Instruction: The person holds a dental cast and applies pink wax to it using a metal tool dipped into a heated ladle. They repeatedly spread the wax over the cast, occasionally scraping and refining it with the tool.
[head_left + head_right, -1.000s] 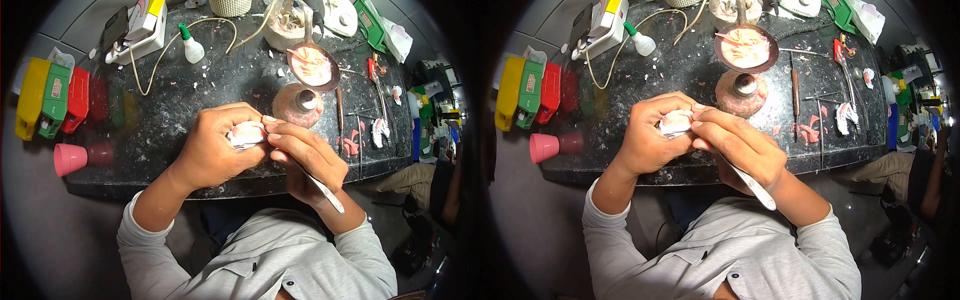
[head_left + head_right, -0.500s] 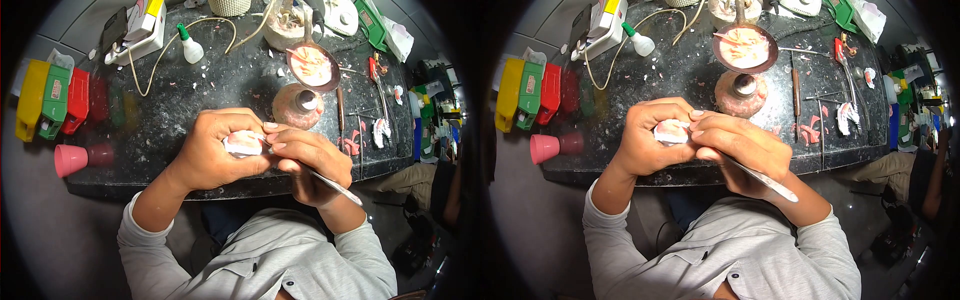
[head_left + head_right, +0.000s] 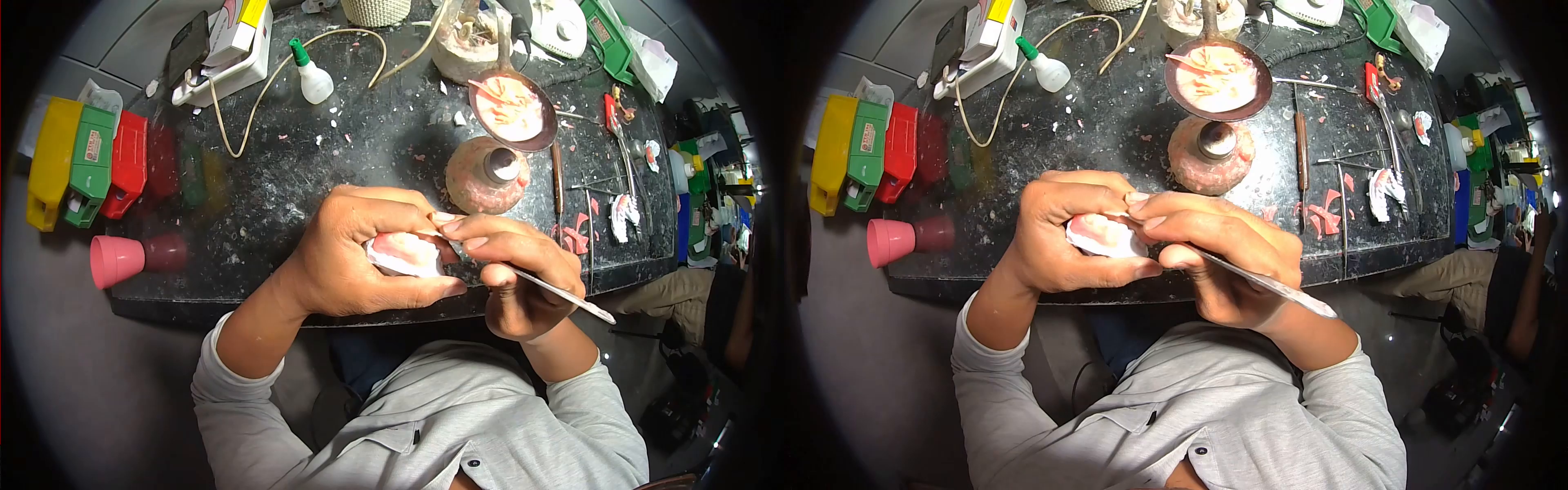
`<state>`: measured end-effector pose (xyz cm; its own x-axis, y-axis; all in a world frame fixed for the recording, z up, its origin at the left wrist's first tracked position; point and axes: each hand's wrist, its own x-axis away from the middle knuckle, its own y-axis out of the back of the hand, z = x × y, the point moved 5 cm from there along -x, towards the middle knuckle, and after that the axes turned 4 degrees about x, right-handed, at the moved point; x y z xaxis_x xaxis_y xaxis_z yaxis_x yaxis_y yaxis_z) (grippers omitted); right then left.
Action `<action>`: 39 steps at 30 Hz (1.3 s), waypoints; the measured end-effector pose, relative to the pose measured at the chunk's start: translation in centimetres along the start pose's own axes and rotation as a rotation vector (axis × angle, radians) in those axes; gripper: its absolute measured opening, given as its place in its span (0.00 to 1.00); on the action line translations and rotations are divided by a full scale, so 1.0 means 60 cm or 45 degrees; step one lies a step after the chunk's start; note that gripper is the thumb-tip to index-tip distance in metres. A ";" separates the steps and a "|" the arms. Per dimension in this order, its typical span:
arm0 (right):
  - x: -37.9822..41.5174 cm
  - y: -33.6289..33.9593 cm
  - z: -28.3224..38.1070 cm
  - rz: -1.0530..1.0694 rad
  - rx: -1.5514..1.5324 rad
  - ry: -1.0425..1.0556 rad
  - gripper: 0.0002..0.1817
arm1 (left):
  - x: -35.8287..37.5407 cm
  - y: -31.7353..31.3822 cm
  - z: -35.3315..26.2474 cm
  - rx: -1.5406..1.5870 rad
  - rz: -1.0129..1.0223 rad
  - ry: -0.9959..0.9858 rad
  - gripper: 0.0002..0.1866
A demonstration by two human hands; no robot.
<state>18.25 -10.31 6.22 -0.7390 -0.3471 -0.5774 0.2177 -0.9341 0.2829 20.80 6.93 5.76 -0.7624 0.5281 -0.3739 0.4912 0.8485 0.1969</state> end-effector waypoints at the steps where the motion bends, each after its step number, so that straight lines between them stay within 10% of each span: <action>1: 0.001 -0.001 -0.001 -0.001 0.000 0.000 0.11 | 0.000 0.000 -0.001 0.000 0.001 0.000 0.16; 9: 0.007 -0.005 -0.015 -0.341 -0.217 0.034 0.11 | 0.003 0.000 0.003 -0.366 -0.185 -0.078 0.16; 15: -0.004 -0.014 0.022 0.015 0.376 0.179 0.14 | 0.003 -0.001 0.004 -0.367 -0.220 -0.129 0.14; 39: -0.008 -0.017 0.019 0.023 0.347 0.182 0.09 | 0.003 0.003 0.003 -0.275 -0.241 -0.041 0.11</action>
<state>17.67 -9.06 7.07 -0.6350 -0.3895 -0.6671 0.0365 -0.8777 0.4778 20.83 7.19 5.54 -0.8164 0.3615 -0.4503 0.2378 0.9211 0.3082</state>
